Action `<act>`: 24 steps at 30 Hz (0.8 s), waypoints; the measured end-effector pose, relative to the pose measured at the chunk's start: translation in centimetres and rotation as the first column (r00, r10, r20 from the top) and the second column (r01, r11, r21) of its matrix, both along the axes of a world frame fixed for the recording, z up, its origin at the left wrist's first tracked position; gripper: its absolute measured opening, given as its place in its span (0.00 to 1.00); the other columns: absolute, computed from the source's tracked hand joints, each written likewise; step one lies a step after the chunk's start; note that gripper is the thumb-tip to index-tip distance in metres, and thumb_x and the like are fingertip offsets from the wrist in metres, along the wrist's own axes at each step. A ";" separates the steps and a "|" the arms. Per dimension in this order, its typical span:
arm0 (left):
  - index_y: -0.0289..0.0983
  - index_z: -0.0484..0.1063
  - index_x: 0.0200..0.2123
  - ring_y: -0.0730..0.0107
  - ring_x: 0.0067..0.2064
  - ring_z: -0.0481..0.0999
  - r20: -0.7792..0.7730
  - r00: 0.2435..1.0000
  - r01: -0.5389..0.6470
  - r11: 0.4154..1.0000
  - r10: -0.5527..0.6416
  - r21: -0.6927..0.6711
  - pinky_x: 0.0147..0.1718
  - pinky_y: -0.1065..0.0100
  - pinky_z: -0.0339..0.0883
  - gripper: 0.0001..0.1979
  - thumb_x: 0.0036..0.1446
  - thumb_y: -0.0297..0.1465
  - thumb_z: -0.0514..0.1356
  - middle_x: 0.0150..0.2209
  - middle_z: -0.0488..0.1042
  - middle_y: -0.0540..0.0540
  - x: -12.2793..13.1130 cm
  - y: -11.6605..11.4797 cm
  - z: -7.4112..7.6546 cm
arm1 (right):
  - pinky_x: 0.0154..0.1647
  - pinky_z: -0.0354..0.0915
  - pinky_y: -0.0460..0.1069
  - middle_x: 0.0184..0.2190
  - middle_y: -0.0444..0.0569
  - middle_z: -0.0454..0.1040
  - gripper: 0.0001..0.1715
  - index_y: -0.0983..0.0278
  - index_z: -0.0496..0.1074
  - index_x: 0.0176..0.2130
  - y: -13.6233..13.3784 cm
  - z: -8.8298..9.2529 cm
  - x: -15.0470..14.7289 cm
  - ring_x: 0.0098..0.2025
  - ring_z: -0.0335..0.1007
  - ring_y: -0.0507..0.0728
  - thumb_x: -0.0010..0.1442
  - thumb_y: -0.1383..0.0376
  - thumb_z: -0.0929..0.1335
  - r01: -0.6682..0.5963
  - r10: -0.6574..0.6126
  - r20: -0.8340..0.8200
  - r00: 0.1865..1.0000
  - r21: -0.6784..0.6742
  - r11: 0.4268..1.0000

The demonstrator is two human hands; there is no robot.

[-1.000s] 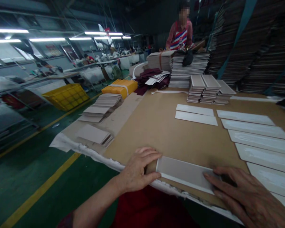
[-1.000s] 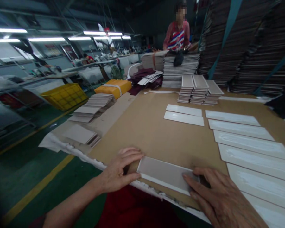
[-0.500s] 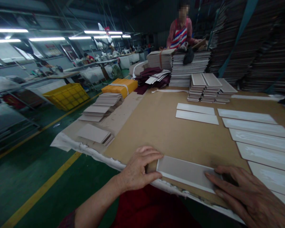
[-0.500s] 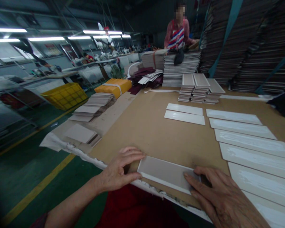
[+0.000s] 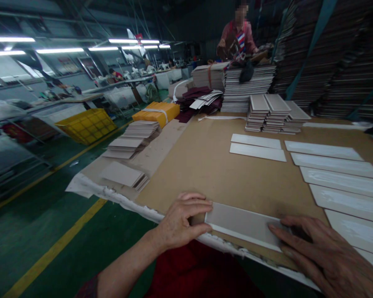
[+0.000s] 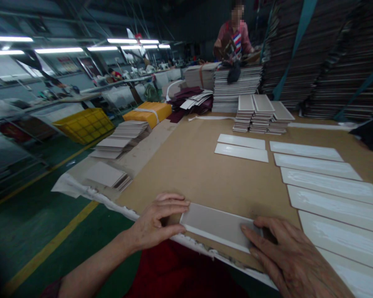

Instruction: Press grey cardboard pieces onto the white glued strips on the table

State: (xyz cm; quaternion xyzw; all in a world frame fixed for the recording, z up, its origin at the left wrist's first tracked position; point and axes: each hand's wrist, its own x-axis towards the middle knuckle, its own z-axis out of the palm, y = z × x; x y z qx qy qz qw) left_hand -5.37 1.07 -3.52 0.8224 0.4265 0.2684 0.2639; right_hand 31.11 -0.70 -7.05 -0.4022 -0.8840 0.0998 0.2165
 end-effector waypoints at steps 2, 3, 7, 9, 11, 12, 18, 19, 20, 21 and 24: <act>0.43 0.77 0.49 0.57 0.56 0.74 0.004 1.000 -0.003 1.000 0.003 -0.002 0.56 0.50 0.64 0.17 0.56 0.37 0.69 0.49 0.80 0.45 0.1 -0.1 0.0 | 0.44 0.75 0.52 0.51 0.50 0.72 0.24 0.49 0.68 0.62 0.0 0.0 0.0 0.49 0.72 0.61 0.69 0.56 0.62 0.010 -0.011 0.012 1.000 0.004 1.000; 0.43 0.77 0.49 0.56 0.55 0.74 0.005 1.000 -0.006 1.000 0.006 -0.004 0.56 0.50 0.64 0.17 0.57 0.37 0.69 0.49 0.80 0.45 0.1 -0.1 0.1 | 0.44 0.76 0.52 0.52 0.50 0.72 0.24 0.48 0.68 0.62 0.0 0.0 0.0 0.49 0.72 0.61 0.69 0.56 0.62 0.009 -0.009 0.018 1.000 0.004 1.000; 0.42 0.74 0.52 0.56 0.54 0.73 -0.007 1.000 -0.028 0.999 0.027 -0.017 0.55 0.49 0.64 0.20 0.57 0.38 0.68 0.50 0.79 0.44 0.4 -0.1 0.5 | 0.44 0.75 0.52 0.50 0.50 0.72 0.24 0.48 0.67 0.63 0.1 -0.1 0.0 0.49 0.72 0.61 0.70 0.58 0.61 -0.007 0.007 0.021 1.000 0.012 1.000; 0.41 0.73 0.53 0.56 0.53 0.73 -0.036 0.998 -0.060 0.998 0.058 -0.037 0.53 0.50 0.65 0.21 0.56 0.37 0.68 0.51 0.77 0.42 0.5 0.0 0.9 | 0.43 0.75 0.53 0.50 0.51 0.72 0.24 0.49 0.68 0.62 0.2 -0.1 0.0 0.48 0.72 0.61 0.70 0.57 0.61 0.000 -0.001 0.015 1.000 0.032 0.999; 0.40 0.73 0.51 0.57 0.50 0.73 -0.050 0.996 -0.080 0.995 0.077 -0.054 0.51 0.51 0.65 0.21 0.55 0.37 0.69 0.50 0.76 0.42 0.6 0.1 1.1 | 0.44 0.75 0.53 0.51 0.51 0.71 0.24 0.48 0.68 0.62 0.1 -0.1 0.0 0.49 0.72 0.61 0.70 0.56 0.61 0.005 -0.006 0.020 1.000 0.042 0.999; 0.40 0.74 0.51 0.57 0.50 0.73 -0.049 0.996 -0.080 0.995 0.077 -0.059 0.50 0.52 0.65 0.21 0.54 0.37 0.69 0.49 0.76 0.42 0.6 0.1 1.2 | 0.44 0.75 0.53 0.51 0.51 0.71 0.24 0.48 0.68 0.62 0.1 -0.1 0.0 0.49 0.72 0.60 0.70 0.57 0.60 0.003 -0.004 0.024 1.000 0.043 0.999; 0.40 0.74 0.50 0.58 0.47 0.73 -0.043 0.995 -0.087 0.995 0.085 -0.052 0.48 0.54 0.65 0.19 0.55 0.38 0.68 0.45 0.77 0.43 0.7 0.0 1.1 | 0.44 0.75 0.55 0.49 0.51 0.72 0.21 0.51 0.73 0.57 0.0 0.1 -0.2 0.48 0.72 0.61 0.70 0.54 0.61 0.039 -0.038 -0.023 0.999 0.048 0.998; 0.40 0.75 0.49 0.58 0.47 0.73 -0.042 0.995 -0.090 0.994 0.087 -0.057 0.48 0.54 0.65 0.19 0.55 0.38 0.68 0.45 0.77 0.43 0.7 0.0 1.1 | 0.44 0.75 0.55 0.49 0.51 0.72 0.21 0.52 0.74 0.56 0.1 0.1 -0.2 0.48 0.72 0.62 0.70 0.53 0.61 0.045 -0.043 -0.036 0.998 0.052 0.998; 0.40 0.75 0.49 0.57 0.47 0.73 -0.044 0.995 -0.090 0.994 0.088 -0.066 0.48 0.54 0.65 0.19 0.55 0.38 0.68 0.45 0.78 0.43 0.7 0.0 1.1 | 0.45 0.74 0.56 0.50 0.52 0.72 0.21 0.53 0.75 0.56 0.2 0.3 -0.3 0.49 0.72 0.62 0.70 0.53 0.62 0.045 -0.043 -0.042 0.998 0.053 0.998; 0.40 0.75 0.49 0.57 0.47 0.73 -0.049 0.995 -0.090 0.993 0.086 -0.076 0.48 0.54 0.65 0.19 0.55 0.37 0.68 0.45 0.78 0.43 0.7 0.0 1.1 | 0.46 0.74 0.56 0.50 0.52 0.72 0.21 0.54 0.75 0.55 0.2 0.4 -0.3 0.49 0.71 0.62 0.70 0.53 0.61 0.044 -0.042 -0.044 0.998 0.051 0.998; 0.41 0.74 0.50 0.58 0.47 0.73 -0.069 0.994 -0.094 0.991 0.088 -0.092 0.49 0.54 0.65 0.20 0.54 0.36 0.69 0.45 0.77 0.44 0.7 0.1 1.1 | 0.48 0.74 0.57 0.50 0.52 0.72 0.20 0.54 0.76 0.54 0.2 0.9 -0.4 0.50 0.71 0.62 0.70 0.53 0.62 0.049 -0.049 -0.027 0.998 0.018 0.999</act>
